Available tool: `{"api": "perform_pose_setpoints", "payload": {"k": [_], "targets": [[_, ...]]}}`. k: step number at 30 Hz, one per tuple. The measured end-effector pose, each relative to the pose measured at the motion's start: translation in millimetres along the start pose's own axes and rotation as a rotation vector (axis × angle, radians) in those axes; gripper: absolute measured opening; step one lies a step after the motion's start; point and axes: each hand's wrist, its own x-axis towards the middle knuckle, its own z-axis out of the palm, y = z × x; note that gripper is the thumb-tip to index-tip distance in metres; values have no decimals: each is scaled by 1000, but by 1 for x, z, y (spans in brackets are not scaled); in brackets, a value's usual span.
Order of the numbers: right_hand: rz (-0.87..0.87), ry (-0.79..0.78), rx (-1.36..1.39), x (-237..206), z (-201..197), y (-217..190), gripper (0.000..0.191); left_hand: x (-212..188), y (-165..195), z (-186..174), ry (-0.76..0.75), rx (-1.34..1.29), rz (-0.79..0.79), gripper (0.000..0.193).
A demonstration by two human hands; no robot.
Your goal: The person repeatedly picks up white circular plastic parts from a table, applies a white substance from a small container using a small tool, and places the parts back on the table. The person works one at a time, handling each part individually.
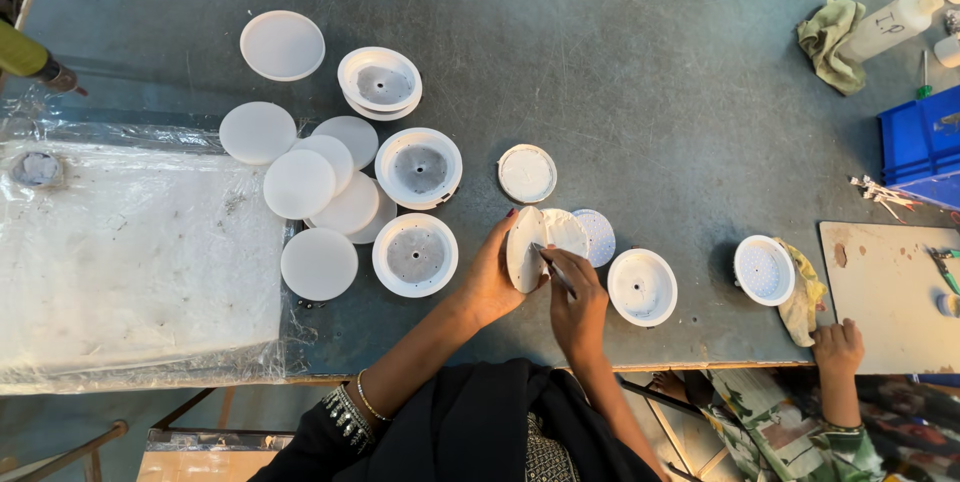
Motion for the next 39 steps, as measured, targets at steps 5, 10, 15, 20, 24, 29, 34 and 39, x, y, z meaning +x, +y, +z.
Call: {"api": "perform_pose_setpoints", "payload": {"k": [5,10,15,20,24,29,34,39], "targets": [[316,12,136,-7,7,-15,28,14,-15,-4,5,142,182,68],[455,-24,204,-1,-2,-24,28,16,-21,0,17,408,309,71],[460,-101,225,7,-11,-30,29,21,-19,0,-72,592,504,62],[417,-127,220,11,-17,-12,27,25,-10,-14,-129,523,544,63],[326,-88,213,34,5,12,24,24,-6,-20,-151,377,504,64],[280,-82,159,24,21,-8,25,17,-2,-15,-218,371,557,66],[427,-184,92,12,7,-35,24,7,1,-22,-196,483,533,67],[148,-57,206,27,9,-30,22,21,-11,-36,-197,239,413,70]]}}
